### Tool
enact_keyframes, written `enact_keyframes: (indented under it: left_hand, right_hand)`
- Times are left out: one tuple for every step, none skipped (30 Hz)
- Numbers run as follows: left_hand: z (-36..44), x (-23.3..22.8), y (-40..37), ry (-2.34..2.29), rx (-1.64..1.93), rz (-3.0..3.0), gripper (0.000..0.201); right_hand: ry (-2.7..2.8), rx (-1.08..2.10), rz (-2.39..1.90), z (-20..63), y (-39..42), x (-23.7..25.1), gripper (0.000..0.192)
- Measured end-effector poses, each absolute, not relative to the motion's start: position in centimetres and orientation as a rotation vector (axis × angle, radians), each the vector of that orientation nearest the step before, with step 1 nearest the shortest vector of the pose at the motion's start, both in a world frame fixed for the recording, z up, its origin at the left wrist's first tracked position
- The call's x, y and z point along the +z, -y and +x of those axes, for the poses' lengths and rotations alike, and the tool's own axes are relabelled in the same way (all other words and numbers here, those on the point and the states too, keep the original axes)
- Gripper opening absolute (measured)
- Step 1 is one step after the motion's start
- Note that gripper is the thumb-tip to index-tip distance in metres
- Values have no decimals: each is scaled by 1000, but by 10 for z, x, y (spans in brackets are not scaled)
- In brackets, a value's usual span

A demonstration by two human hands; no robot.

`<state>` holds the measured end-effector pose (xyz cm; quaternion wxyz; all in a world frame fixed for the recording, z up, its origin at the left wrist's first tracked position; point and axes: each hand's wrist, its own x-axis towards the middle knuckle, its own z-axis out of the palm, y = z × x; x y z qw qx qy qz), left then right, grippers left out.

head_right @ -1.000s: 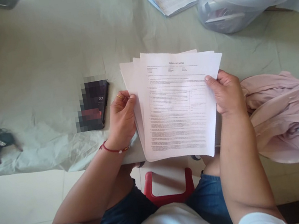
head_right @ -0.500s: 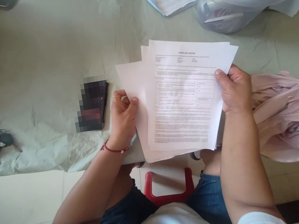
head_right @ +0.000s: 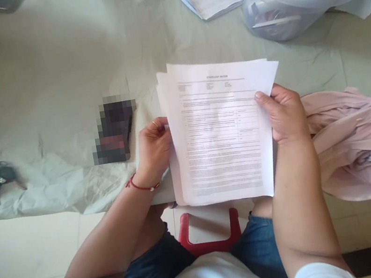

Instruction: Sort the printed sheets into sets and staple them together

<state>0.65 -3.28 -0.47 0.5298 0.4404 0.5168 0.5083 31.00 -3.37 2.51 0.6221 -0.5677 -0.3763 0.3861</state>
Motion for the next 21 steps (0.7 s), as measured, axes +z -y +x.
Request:
enact_keyframes:
  left_hand:
    - [7, -4, 33, -1236, 1210, 1054, 11]
    - [8, -3, 33, -1234, 1209, 1043, 10]
    - [8, -1, 34, -1223, 1213, 1016, 11]
    - [9, 1, 35, -1200, 1218, 979, 13]
    - [10, 4, 35, -1173, 1222, 940, 18]
    - [10, 6, 36, -1148, 1226, 908, 25]
    - [11, 8, 37, -1128, 1230, 886, 33]
    - [11, 9, 37, -1114, 1233, 876, 41]
    - [11, 9, 37, -1103, 1237, 873, 46]
    - [12, 9, 37, -1096, 1240, 876, 47]
    - [12, 8, 37, -1093, 1243, 883, 46]
    - [12, 7, 36, -1095, 1245, 890, 43]
    - [11, 5, 35, -1104, 1246, 897, 40]
    - [11, 4, 34, -1121, 1247, 904, 38]
    - [10, 2, 33, -1144, 1250, 912, 36]
    - [9, 1, 32, -1170, 1254, 921, 35]
    - [8, 0, 31, -1199, 1260, 930, 34]
    - [7, 0, 30, -1227, 1267, 938, 34]
    - [7, 0, 29, -1253, 1274, 942, 34]
    - [6, 0, 29, -1273, 1282, 939, 34]
    - [5, 1, 28, -1285, 1291, 926, 35]
  right_hand:
    - [877, 901, -1325, 311, 33, 22, 51]
    - [893, 917, -1340, 312, 33, 19, 51]
    - [911, 930, -1349, 314, 32, 16, 50]
    - [927, 936, -1353, 316, 32, 14, 49]
    - [941, 939, -1356, 317, 31, 12, 47]
    - [952, 940, -1359, 318, 31, 11, 46]
    - [959, 938, -1362, 318, 30, 11, 45]
    - [964, 937, -1365, 318, 30, 11, 44]
    - [970, 935, -1367, 317, 30, 11, 43]
    - [977, 934, -1366, 316, 30, 12, 42]
    - [984, 934, -1363, 314, 30, 13, 42]
    - [991, 935, -1356, 312, 30, 15, 42]
    - [993, 935, -1348, 309, 30, 16, 43]
    - [992, 936, -1341, 307, 30, 17, 44]
    - [988, 934, -1336, 305, 30, 18, 45]
    - [984, 932, -1335, 304, 30, 18, 47]
    - [983, 929, -1337, 304, 30, 18, 48]
    - [987, 926, -1341, 305, 30, 17, 48]
    - [996, 921, -1347, 306, 30, 15, 47]
    - [1008, 915, -1353, 307, 29, 14, 45]
    - [1017, 906, -1360, 309, 29, 12, 44]
